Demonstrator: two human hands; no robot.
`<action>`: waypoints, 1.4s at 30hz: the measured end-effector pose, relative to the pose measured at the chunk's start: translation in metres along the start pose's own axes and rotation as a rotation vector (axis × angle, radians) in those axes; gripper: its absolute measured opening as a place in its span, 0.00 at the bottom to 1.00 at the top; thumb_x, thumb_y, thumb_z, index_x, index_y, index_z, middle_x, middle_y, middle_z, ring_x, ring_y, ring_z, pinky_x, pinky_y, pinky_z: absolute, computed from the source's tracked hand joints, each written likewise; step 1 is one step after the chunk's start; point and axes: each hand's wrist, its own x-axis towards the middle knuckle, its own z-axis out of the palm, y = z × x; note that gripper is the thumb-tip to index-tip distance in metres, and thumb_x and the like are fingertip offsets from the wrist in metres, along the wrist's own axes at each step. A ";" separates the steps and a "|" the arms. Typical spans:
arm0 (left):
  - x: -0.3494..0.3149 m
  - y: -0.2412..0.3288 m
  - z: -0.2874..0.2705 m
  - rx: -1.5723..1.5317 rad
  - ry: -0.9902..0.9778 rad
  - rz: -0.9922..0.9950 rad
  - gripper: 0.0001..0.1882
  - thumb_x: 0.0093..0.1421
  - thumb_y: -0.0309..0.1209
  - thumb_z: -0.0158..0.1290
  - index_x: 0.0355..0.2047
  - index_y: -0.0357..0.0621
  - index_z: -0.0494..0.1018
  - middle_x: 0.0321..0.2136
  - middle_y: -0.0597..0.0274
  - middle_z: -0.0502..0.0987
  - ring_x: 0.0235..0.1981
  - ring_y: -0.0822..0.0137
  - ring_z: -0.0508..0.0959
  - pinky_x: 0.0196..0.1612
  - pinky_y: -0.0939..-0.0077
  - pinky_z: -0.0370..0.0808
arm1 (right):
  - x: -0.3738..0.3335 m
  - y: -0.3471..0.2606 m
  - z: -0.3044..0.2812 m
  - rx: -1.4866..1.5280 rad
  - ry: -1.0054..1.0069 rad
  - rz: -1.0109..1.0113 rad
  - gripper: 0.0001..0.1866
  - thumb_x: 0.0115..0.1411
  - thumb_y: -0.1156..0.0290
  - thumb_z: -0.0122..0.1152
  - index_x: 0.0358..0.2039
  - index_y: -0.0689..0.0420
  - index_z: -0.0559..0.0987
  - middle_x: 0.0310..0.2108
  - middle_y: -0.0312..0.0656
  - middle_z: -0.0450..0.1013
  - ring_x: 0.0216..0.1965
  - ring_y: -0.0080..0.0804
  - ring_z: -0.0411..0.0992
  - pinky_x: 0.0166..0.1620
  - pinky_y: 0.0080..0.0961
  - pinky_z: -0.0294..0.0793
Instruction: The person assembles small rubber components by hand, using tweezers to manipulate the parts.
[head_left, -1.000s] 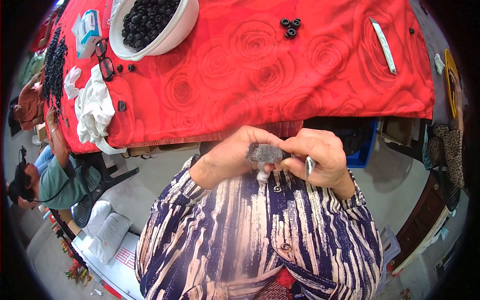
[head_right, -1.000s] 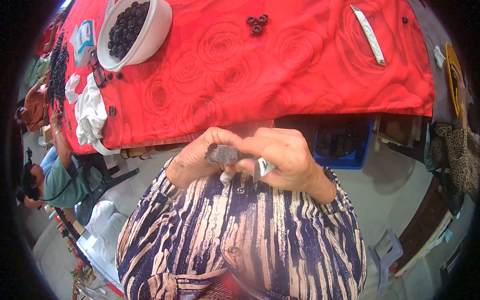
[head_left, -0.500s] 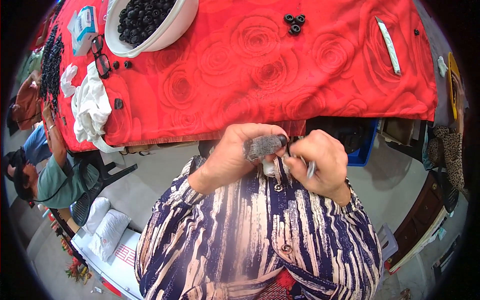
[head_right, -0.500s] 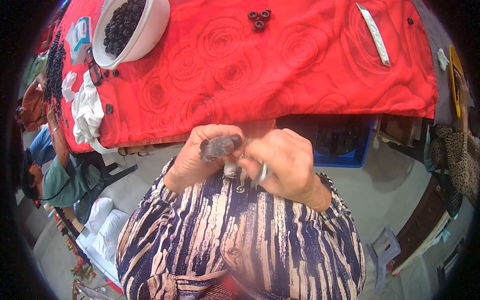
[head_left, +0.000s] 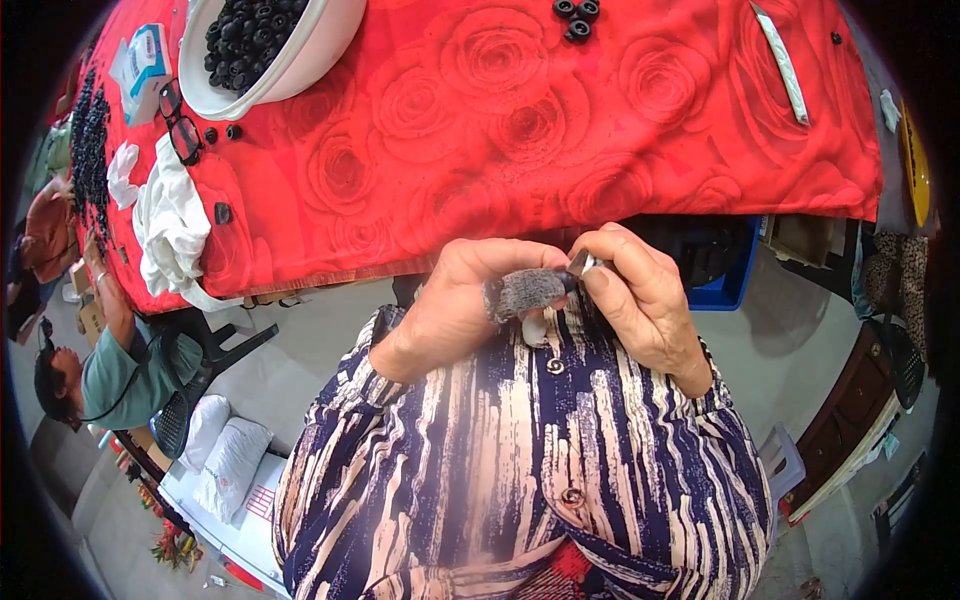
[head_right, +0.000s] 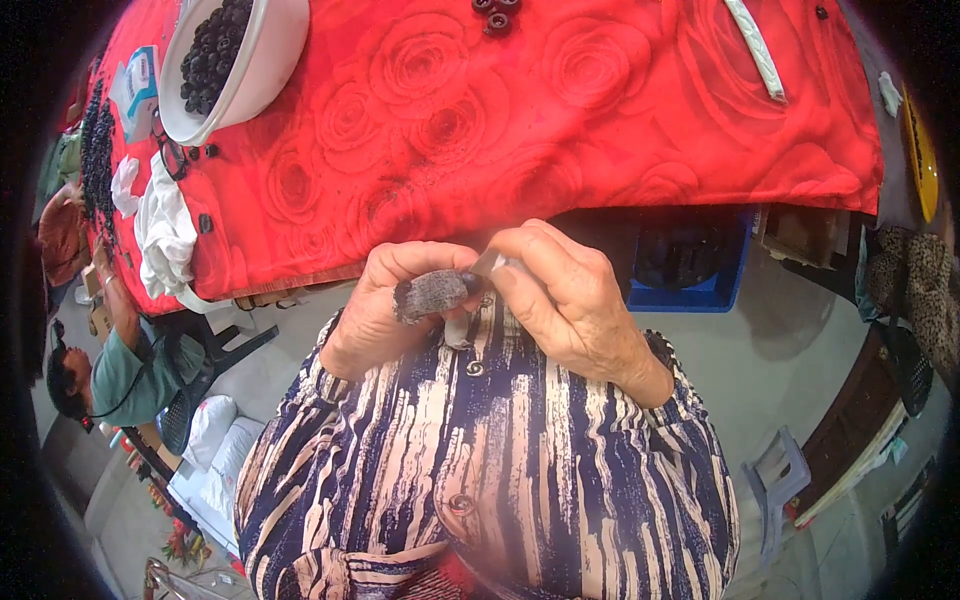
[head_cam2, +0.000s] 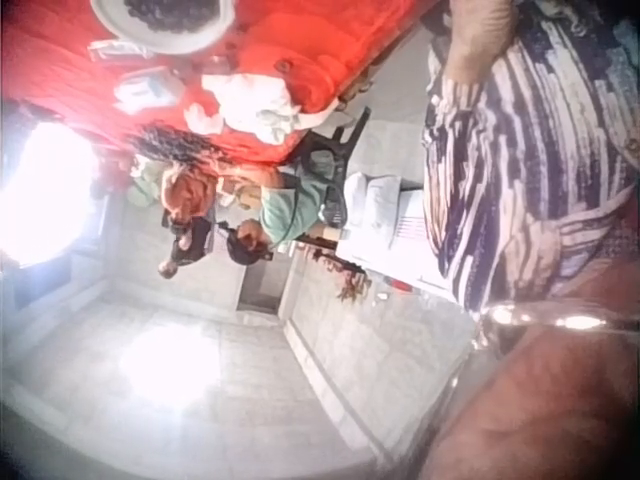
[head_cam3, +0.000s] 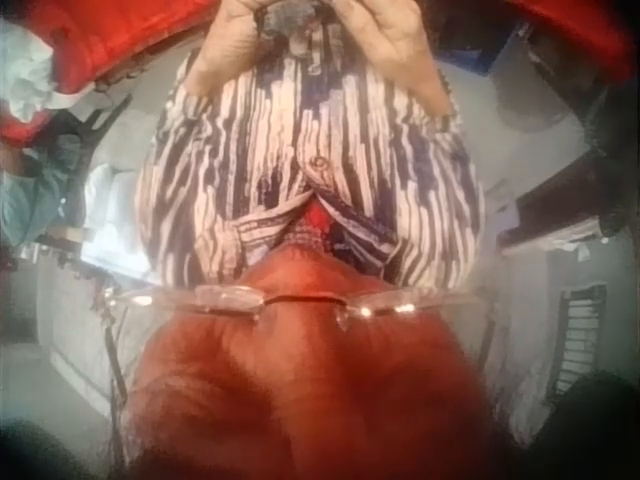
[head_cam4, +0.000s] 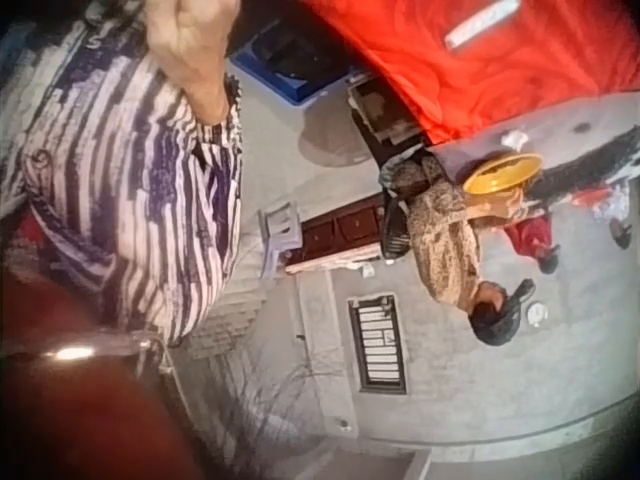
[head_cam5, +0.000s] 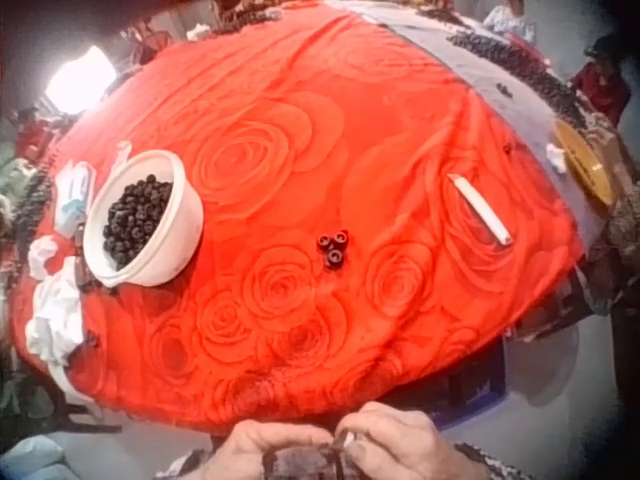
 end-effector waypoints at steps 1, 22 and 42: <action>0.000 0.001 0.000 -0.001 0.001 -0.002 0.10 0.58 0.24 0.51 0.40 0.35 0.73 0.28 0.61 0.76 0.24 0.75 0.75 0.26 0.85 0.73 | 0.001 -0.001 -0.001 -0.005 -0.011 0.006 0.06 0.58 0.76 0.51 0.35 0.65 0.72 0.27 0.46 0.68 0.27 0.35 0.69 0.32 0.26 0.67; 0.003 0.004 -0.002 0.007 -0.016 -0.052 0.10 0.58 0.24 0.51 0.40 0.36 0.74 0.27 0.61 0.76 0.22 0.76 0.75 0.26 0.86 0.72 | 0.002 0.004 -0.002 -0.030 -0.011 -0.034 0.07 0.56 0.77 0.53 0.35 0.66 0.72 0.24 0.46 0.67 0.24 0.35 0.68 0.28 0.27 0.66; 0.004 0.003 -0.007 0.058 -0.063 -0.115 0.13 0.56 0.28 0.54 0.41 0.37 0.74 0.28 0.57 0.77 0.24 0.71 0.77 0.27 0.81 0.73 | 0.006 0.017 -0.012 -0.086 -0.101 -0.199 0.08 0.49 0.80 0.56 0.32 0.65 0.73 0.21 0.44 0.66 0.20 0.36 0.66 0.23 0.28 0.64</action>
